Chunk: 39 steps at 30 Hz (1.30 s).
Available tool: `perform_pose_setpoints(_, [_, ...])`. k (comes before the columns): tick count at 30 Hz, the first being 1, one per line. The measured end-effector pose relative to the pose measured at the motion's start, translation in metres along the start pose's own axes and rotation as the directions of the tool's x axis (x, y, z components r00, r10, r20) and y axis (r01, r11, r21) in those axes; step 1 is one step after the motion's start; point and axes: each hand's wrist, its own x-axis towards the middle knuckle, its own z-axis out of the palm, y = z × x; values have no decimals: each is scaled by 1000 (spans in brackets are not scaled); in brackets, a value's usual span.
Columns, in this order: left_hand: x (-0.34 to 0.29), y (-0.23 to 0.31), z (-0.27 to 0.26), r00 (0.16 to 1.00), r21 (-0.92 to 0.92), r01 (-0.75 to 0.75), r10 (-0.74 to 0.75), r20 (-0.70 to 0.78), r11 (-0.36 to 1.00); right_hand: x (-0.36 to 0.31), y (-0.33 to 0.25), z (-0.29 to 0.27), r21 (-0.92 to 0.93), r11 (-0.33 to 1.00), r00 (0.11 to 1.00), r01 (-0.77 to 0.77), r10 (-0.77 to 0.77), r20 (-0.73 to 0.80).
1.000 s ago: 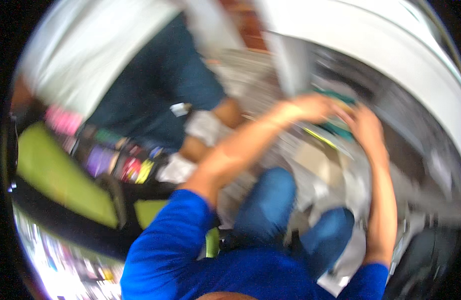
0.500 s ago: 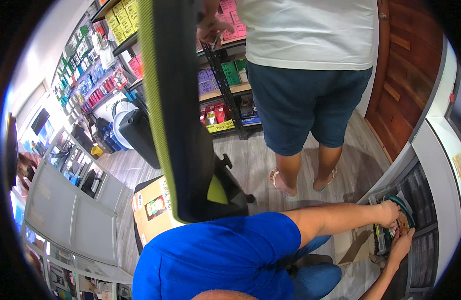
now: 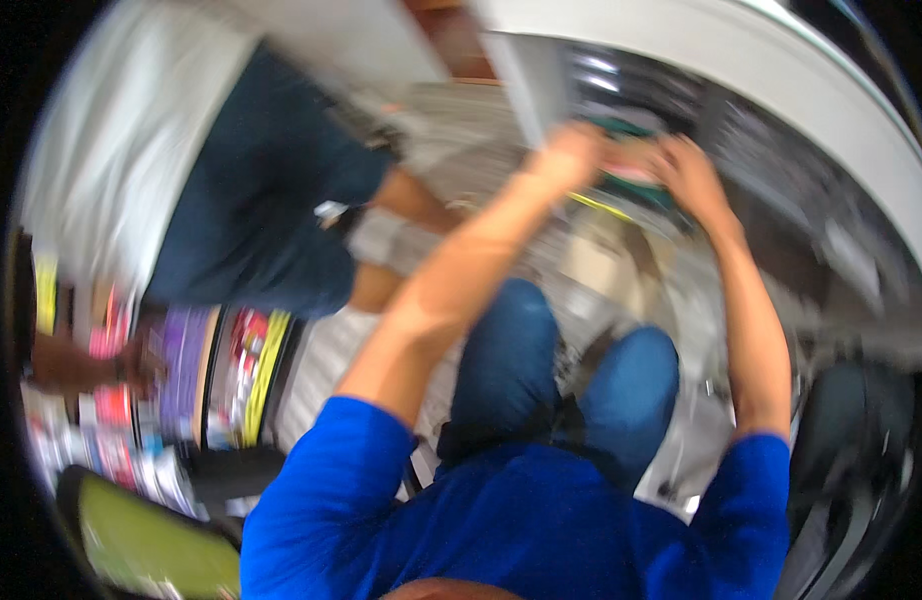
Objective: The person opens a cash drawer, counts banknotes, and places them into a wallet. They then interact with a customer at the counter, handling more cash and a small box. Finally, they place several boxed items onto a display shelf.
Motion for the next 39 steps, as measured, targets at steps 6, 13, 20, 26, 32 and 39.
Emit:
perform_pose_setpoints(6, [-11, -18, -50, 997, -148, 75, -79, -19, 986, 20, -10, -6, 218, 967, 991, -134, 129, 38])
perform_pose_setpoints(13, [-15, -11, -48, 998, -152, 45, -38, 51, 987, 4, -9, -2, 9, 1000, 1000, -11, 11, 21])
perform_pose_setpoints(20, [-11, -3, -43, 993, -59, -26, 33, 114, 998, 2, -23, 9, -311, 949, 996, 56, -74, -45])
perform_pose_setpoints(26, [-20, -26, -39, 997, -126, -77, 78, 3, 989, 32, -19, 36, -494, 863, 991, 109, -134, -16])
perform_pose_setpoints(32, [-90, 0, -109, 945, -611, -24, -182, -273, 792, 21, -38, 16, -192, 975, 986, 115, -88, 144])
perform_pose_setpoints(39, [-385, 41, -240, 990, -994, 20, 142, 4, -110, 10, 2, 24, -482, 868, 971, 116, 3, 239])
